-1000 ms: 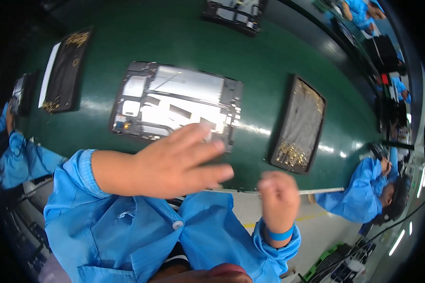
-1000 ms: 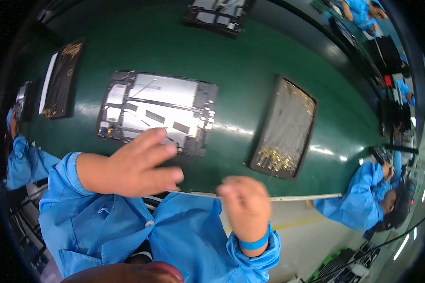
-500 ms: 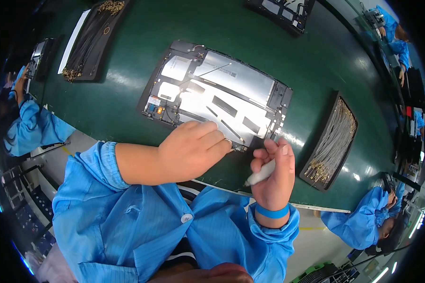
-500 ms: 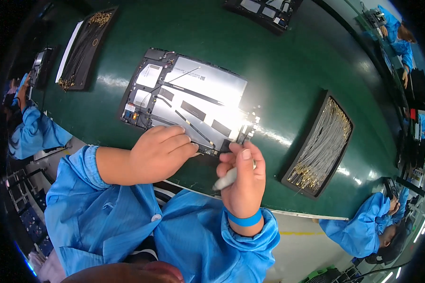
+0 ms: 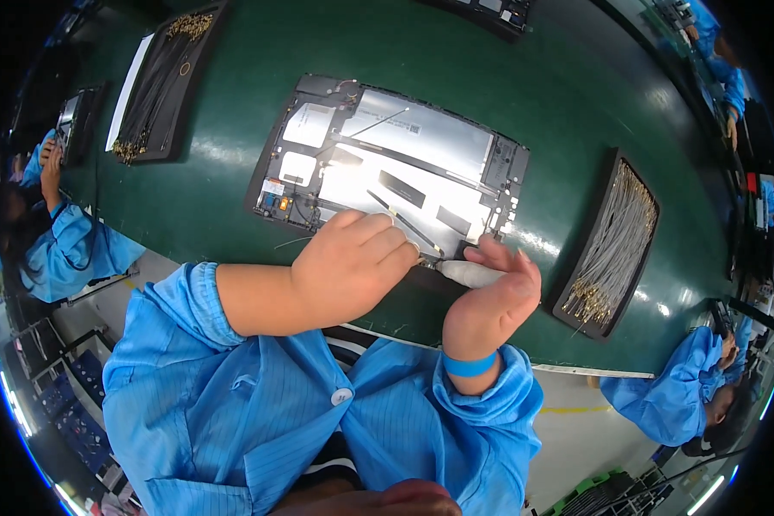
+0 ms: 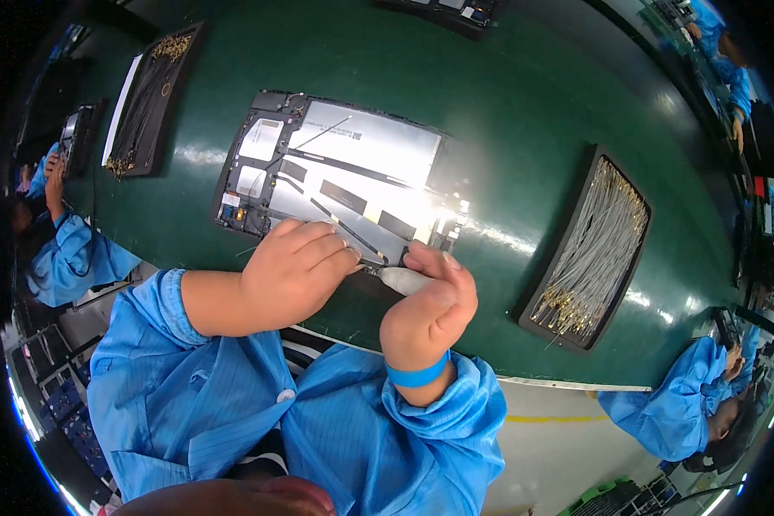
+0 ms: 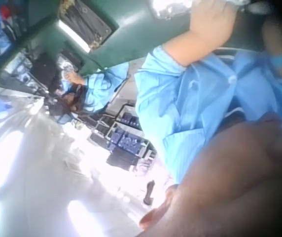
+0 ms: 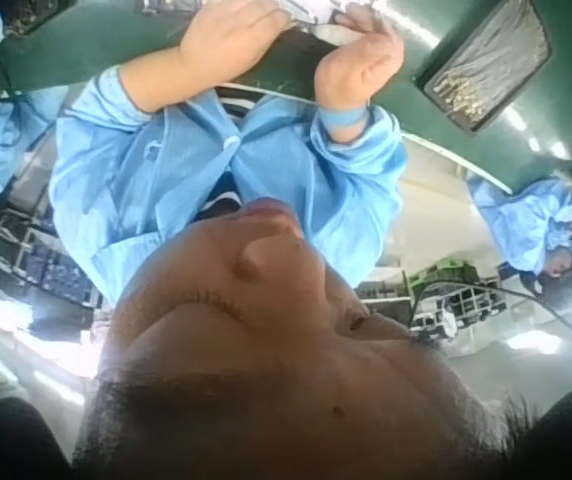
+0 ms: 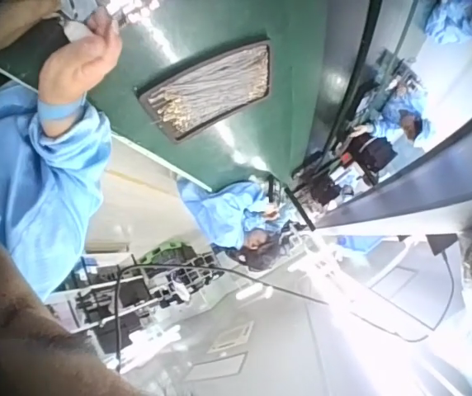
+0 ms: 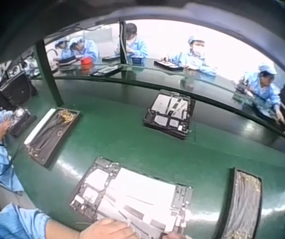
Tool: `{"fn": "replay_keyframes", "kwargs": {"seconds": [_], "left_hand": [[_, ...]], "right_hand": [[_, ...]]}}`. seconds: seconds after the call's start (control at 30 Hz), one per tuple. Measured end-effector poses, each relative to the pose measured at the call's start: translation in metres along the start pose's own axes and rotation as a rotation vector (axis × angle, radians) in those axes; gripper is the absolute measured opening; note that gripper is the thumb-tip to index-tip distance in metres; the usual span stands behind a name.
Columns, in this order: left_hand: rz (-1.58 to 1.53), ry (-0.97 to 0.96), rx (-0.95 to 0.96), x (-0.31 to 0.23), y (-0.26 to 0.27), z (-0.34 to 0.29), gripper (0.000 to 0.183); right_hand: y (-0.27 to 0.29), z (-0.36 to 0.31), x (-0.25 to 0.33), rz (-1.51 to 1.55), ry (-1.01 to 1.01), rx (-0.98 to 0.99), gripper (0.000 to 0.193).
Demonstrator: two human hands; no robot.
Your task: The person assembles internal components into a tablet housing by hand, taking the components from a component tray and connecting a ribbon cable.
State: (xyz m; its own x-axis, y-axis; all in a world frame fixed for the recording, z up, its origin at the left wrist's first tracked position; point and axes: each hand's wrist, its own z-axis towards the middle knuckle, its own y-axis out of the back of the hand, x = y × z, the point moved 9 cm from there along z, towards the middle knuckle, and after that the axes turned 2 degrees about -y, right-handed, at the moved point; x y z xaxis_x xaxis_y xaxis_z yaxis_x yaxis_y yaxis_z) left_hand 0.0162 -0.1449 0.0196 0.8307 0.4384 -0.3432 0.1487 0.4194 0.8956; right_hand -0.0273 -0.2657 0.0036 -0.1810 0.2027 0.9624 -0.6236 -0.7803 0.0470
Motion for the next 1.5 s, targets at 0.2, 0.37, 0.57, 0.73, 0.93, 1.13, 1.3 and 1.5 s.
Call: {"fn": "replay_keyframes", "kwargs": {"seconds": [0.2, 0.37, 0.57, 0.73, 0.93, 1.13, 1.3, 1.5], "left_hand": [[0.007, 0.005, -0.001, 0.0, 0.001, 0.001, 0.021], [0.033, -0.056, 0.009, -0.004, 0.0, 0.004, 0.021], [0.068, -0.056, -0.075, -0.004, 0.007, 0.002, 0.021], [0.042, -0.066, -0.04, -0.003, 0.002, 0.001, 0.019], [-0.027, -0.001, 0.056, 0.001, -0.003, -0.001, 0.019], [-0.022, -0.012, 0.032, 0.002, -0.002, 0.0, 0.019], [-0.01, -0.003, 0.054, 0.001, -0.002, 0.0, 0.019], [-0.012, 0.004, 0.084, 0.0, -0.002, 0.001, 0.02]], "right_hand": [[-0.006, -0.001, 0.002, 0.001, 0.063, 0.041, 0.031], [-0.012, 0.003, 0.011, -0.048, 0.103, 0.139, 0.025], [-0.061, 0.009, 0.043, -0.376, 0.329, 0.538, 0.012], [-0.046, 0.019, 0.031, -0.395, 0.229, 0.464, 0.008], [-0.018, 0.014, 0.001, -0.102, 0.025, 0.196, 0.021], [-0.005, 0.006, -0.004, -0.003, -0.079, 0.058, 0.027], [-0.003, 0.005, -0.001, -0.033, 0.005, 0.018, 0.029], [-0.006, 0.005, -0.002, -0.018, -0.024, 0.05, 0.029]]}}
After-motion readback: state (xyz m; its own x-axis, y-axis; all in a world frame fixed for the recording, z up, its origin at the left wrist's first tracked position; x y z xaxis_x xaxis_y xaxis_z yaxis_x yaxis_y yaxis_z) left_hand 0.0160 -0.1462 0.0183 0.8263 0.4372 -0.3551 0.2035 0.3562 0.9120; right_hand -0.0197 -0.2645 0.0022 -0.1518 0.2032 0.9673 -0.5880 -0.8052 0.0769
